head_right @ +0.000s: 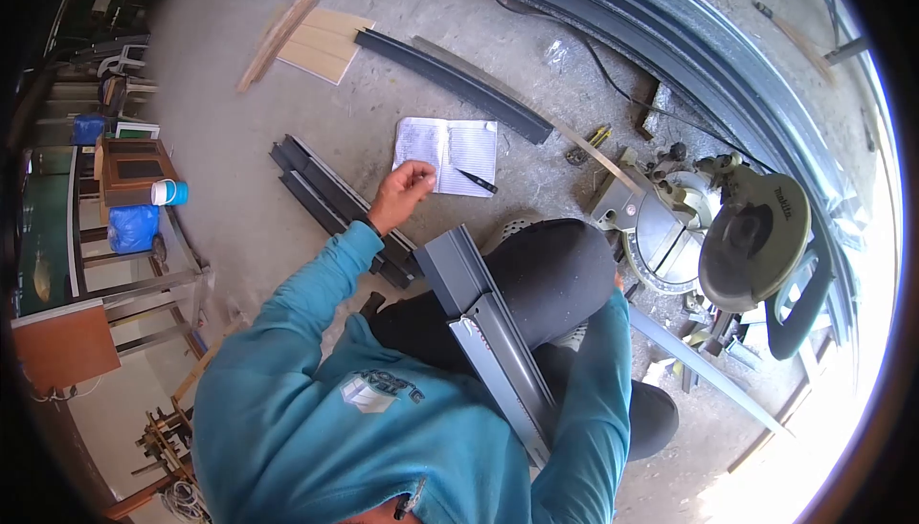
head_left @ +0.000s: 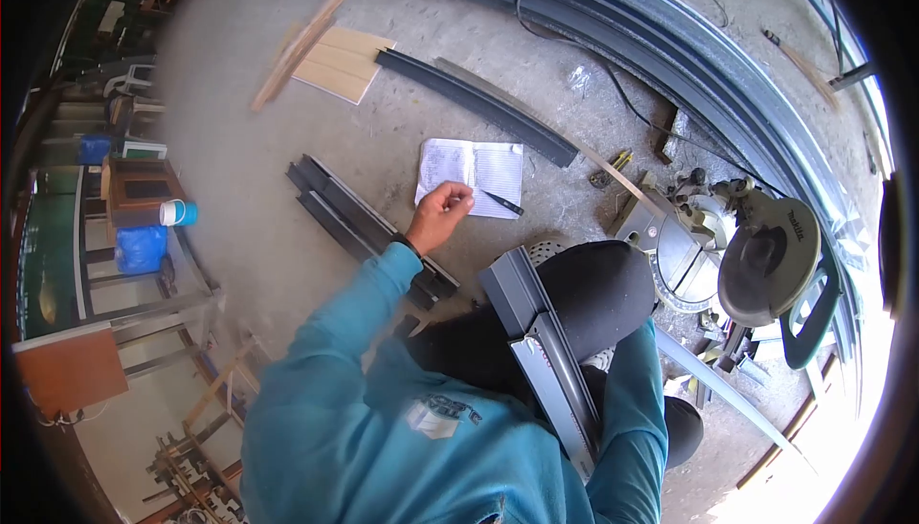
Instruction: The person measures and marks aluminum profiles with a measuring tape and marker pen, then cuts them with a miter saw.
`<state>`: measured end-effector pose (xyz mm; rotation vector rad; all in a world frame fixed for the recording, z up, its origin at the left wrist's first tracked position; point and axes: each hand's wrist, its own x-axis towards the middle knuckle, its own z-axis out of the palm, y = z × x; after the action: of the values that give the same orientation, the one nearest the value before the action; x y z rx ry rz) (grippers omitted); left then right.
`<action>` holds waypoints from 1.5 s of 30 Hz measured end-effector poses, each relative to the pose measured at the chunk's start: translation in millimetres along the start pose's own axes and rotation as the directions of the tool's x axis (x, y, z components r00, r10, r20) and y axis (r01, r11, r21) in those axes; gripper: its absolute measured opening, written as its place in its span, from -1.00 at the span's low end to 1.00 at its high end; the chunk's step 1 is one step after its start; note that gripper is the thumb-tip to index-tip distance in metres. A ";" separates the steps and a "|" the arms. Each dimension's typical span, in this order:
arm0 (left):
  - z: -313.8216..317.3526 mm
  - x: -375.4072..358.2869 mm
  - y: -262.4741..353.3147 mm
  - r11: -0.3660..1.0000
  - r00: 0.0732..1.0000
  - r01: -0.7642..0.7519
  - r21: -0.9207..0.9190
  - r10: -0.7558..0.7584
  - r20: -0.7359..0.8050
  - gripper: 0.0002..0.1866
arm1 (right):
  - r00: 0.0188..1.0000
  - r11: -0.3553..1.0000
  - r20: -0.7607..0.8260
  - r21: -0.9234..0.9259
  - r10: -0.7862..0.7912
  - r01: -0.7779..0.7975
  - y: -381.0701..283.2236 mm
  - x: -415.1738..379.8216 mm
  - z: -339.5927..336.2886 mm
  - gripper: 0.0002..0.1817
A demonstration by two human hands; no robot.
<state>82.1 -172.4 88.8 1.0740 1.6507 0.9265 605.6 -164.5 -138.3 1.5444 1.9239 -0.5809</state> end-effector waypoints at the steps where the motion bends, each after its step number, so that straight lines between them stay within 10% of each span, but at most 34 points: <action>1: -0.5 2.6 25.3 0.993 0.999 -0.022 -0.116 0.018 -0.043 -0.77 | 0.999 1.000 0.021 0.008 -0.027 0.027 2.1 -6.8 -13.9 -0.52; 7: -2.2 -57.9 207.1 0.778 0.855 -0.514 -0.361 0.496 -0.149 -0.81 | 0.993 0.984 0.014 0.132 -0.120 0.117 22.9 -81.8 -146.9 -0.60; 10: 4.2 -108.1 254.6 0.610 0.642 -0.684 -0.400 0.764 0.069 -0.76 | 0.978 0.970 -0.110 0.189 0.179 -0.156 -9.7 -206.9 -279.9 -0.73; 12: 22.5 -135.8 270.5 0.547 0.466 -0.679 -0.489 0.836 0.290 -0.65 | 0.868 0.871 -0.486 0.466 0.103 0.158 3.4 -276.6 -292.6 -0.68; 14: 59.1 -159.1 259.6 0.516 0.336 -0.592 -0.619 0.856 0.393 -0.62 | 0.854 0.304 -0.489 0.852 0.176 0.426 -47.5 -372.6 -336.2 -0.67; 16: 89.6 -178.8 246.9 0.504 0.250 -0.549 -0.667 0.860 0.445 -0.54 | 0.679 0.051 -0.608 0.759 0.411 0.649 -70.0 -426.0 -311.3 -0.68; 20: 120.3 -210.2 240.8 0.531 0.271 -0.546 -0.647 0.844 0.463 -0.47 | 0.364 -0.011 -0.754 0.428 0.547 0.904 -126.9 -473.4 -257.9 -0.62; 22: 137.5 -221.4 234.9 0.565 0.131 -0.544 -0.620 0.787 0.602 -0.53 | 0.290 0.054 -0.718 0.415 0.632 0.908 -166.4 -485.2 -245.0 -0.57; 24: 132.5 -222.7 236.6 0.557 0.005 -0.565 -0.610 0.741 0.672 -0.66 | 0.431 -0.142 -0.723 0.427 0.540 0.893 -167.2 -509.4 -235.5 -0.56; 27: 118.0 -223.0 237.1 0.658 -0.110 -0.571 -0.491 0.531 0.840 -0.55 | 0.549 -0.038 -0.710 0.596 0.441 0.802 -159.4 -528.0 -207.3 -0.59; 30: 109.1 -202.9 260.3 0.349 -0.130 -0.862 -0.368 0.549 0.825 -0.31 | 0.501 -0.002 -0.620 0.628 0.604 0.779 -171.9 -534.9 -192.7 -0.54; 32: 110.1 -177.5 271.6 0.174 -0.046 -0.971 -0.164 0.537 0.842 -0.09 | 0.363 0.348 -0.763 0.590 0.534 0.729 -154.0 -530.5 -190.6 -0.47; 35: 114.8 -143.2 271.7 0.206 0.013 -0.977 -0.055 0.317 0.948 -0.12 | 0.429 0.763 -0.822 0.537 0.375 0.361 -126.0 -522.1 -176.8 -0.41; 38: 115.3 -138.7 269.1 0.208 0.046 -0.978 0.000 0.217 0.975 -0.24 | 0.526 0.866 -0.772 0.485 0.357 0.123 -126.4 -506.3 -175.8 -0.41; 45: 107.8 -138.8 292.6 0.330 0.006 -0.940 -0.088 0.273 0.962 -0.42 | 0.573 0.915 -0.804 0.339 0.161 0.219 -115.6 -485.2 -174.1 -0.61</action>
<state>280.3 -194.0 365.9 2.4816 0.2536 0.0485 532.3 -420.5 318.0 2.3579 2.6325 -0.2682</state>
